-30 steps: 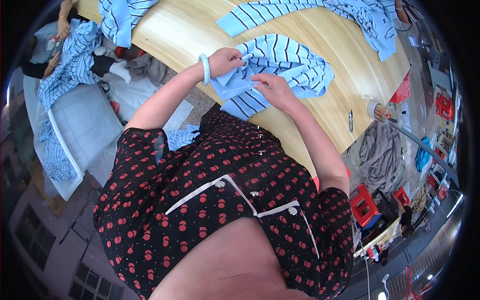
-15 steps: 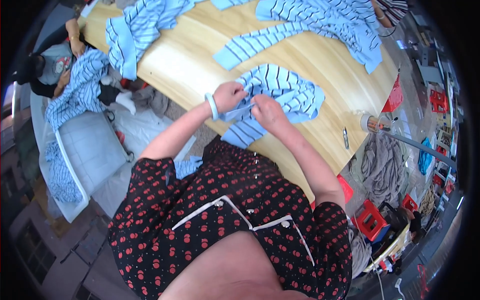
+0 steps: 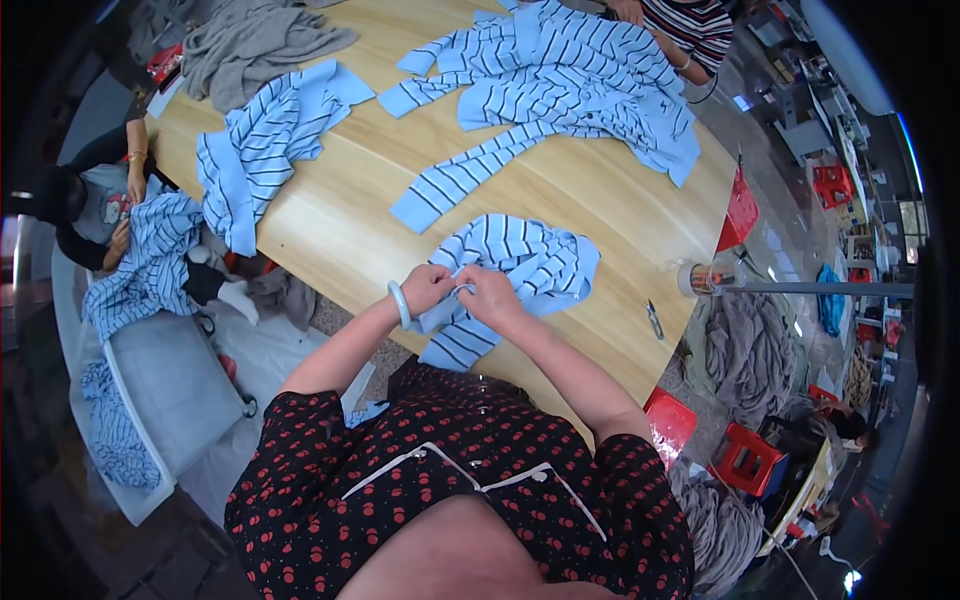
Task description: Fold striped shirts and stack them neatly on the work table.
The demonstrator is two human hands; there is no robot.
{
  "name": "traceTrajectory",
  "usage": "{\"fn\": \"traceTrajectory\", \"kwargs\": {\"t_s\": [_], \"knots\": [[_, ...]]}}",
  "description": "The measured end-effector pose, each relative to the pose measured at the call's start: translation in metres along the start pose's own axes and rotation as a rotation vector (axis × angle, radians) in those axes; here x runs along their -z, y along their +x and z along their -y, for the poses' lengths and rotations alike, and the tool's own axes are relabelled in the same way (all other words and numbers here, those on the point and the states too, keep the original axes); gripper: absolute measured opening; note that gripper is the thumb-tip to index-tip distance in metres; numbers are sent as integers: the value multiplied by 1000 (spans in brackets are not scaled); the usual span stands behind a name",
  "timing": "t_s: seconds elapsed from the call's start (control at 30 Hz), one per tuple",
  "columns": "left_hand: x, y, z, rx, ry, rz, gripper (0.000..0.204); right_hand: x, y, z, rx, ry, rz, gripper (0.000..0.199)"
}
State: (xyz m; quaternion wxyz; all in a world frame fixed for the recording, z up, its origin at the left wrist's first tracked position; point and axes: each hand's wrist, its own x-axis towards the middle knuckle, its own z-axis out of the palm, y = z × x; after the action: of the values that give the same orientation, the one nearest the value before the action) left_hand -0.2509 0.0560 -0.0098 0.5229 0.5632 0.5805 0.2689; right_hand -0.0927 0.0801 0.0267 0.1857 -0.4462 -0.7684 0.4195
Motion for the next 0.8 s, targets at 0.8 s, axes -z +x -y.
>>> {"fn": "traceTrajectory", "kwargs": {"t_s": [0.8], "knots": [[-8, -14, -8, -156, 573, -80, 19, -4, 9, -3, 431, -350, 46, 3]]}}
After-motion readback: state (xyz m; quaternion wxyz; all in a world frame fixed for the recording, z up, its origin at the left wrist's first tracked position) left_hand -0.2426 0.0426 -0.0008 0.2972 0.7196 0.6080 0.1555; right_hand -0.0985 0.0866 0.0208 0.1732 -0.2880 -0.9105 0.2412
